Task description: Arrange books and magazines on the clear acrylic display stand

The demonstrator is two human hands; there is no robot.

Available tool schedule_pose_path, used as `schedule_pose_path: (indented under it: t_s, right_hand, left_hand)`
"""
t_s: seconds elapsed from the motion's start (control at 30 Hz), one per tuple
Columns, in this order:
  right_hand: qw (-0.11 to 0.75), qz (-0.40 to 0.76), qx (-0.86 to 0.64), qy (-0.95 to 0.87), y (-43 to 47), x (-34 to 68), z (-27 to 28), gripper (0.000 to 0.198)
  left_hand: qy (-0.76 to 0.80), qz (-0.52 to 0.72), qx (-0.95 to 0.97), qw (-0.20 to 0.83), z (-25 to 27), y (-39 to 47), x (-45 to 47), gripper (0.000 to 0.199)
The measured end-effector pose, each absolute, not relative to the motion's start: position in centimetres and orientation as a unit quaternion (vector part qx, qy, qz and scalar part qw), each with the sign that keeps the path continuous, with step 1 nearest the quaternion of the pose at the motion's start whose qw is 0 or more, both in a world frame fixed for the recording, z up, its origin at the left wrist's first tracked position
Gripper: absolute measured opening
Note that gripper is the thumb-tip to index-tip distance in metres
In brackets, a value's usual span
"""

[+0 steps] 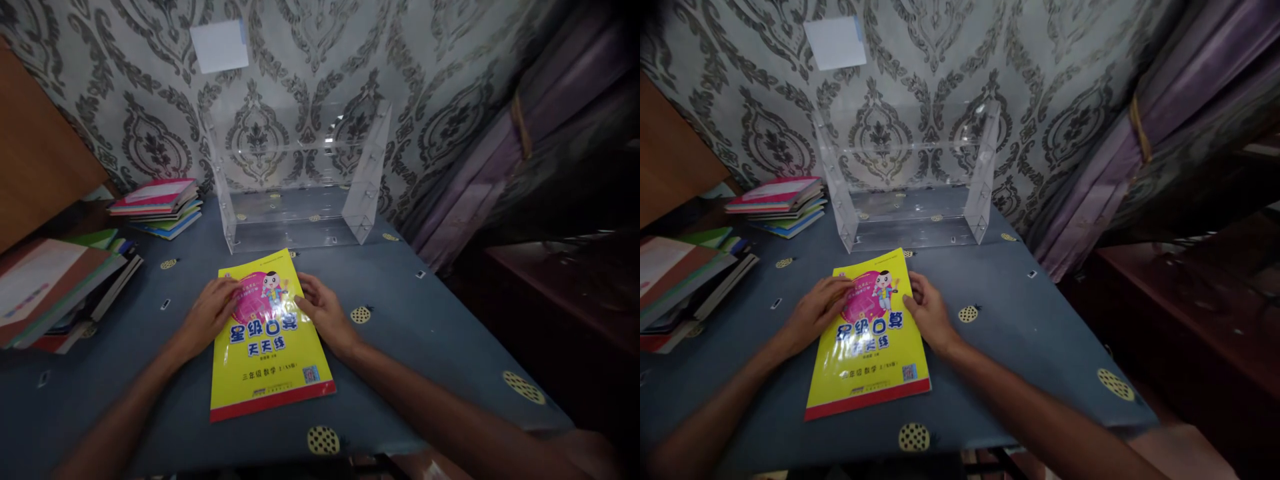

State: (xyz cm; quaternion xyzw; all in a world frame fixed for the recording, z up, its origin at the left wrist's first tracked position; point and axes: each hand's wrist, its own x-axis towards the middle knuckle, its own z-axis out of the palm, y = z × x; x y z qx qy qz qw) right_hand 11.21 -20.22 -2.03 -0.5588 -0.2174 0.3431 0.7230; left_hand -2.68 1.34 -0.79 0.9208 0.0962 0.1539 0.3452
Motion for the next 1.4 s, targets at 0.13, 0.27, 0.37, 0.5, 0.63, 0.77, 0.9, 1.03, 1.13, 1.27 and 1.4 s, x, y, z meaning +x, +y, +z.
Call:
schedule_pose_path:
  t_s: [0.13,0.27,0.37,0.5,0.63,0.77,0.9,1.03,1.13,1.27,1.4]
  right_hand:
    - [0.681,0.282,-0.619,-0.271,-20.1,11.7,-2.7,0.048]
    - [0.552,0.157,-0.735,-0.361,-20.5,11.8,-2.8,0.043]
    - [0.391,0.076,-0.795,-0.457,-20.4,11.2,-2.0,0.038]
    - [0.244,0.048,-0.776,-0.58,-19.6,9.9,-1.0,0.042]
    - [0.195,0.088,-0.734,-0.644,-18.9,9.7,-1.0,0.051]
    - [0.162,0.089,-0.767,-0.614,-18.1,11.7,-1.3,0.063]
    - [0.118,0.077,-0.809,-0.571,-16.6,14.3,-1.3,0.068]
    - [0.111,0.041,-0.838,-0.533,-15.8,15.0,-1.3,0.064]
    - [0.114,0.019,-0.854,-0.507,-16.5,13.9,-1.1,0.056]
    - [0.114,0.026,-0.852,-0.51,-18.9,11.4,-1.0,0.053]
    - [0.138,0.006,-0.832,-0.537,-21.1,9.2,-1.7,0.051]
  left_hand:
    - [0.094,0.153,0.963,0.2,-2.2,2.1,-2.7,0.044]
    - [0.092,0.144,0.973,0.154,-2.6,2.2,-2.7,0.045]
    - [0.098,0.143,0.976,0.134,-2.8,2.1,-2.8,0.045]
    - [0.103,0.14,0.977,0.124,-2.9,1.9,-2.9,0.045]
    - [0.107,0.132,0.977,0.125,-2.8,1.7,-3.0,0.046]
    - [0.11,0.117,0.979,0.122,-2.5,1.6,-3.1,0.047]
    - [0.111,0.111,0.979,0.127,-2.4,1.6,-3.1,0.048]
    - [0.13,0.137,0.974,0.126,-2.7,1.4,-3.2,0.046]
    - [0.163,0.148,0.969,0.114,-2.8,0.9,-3.4,0.046]
    - [0.184,0.163,0.961,0.125,-3.0,0.3,-3.7,0.044]
    - [0.181,0.196,0.945,0.188,-3.1,0.4,-3.6,0.038]
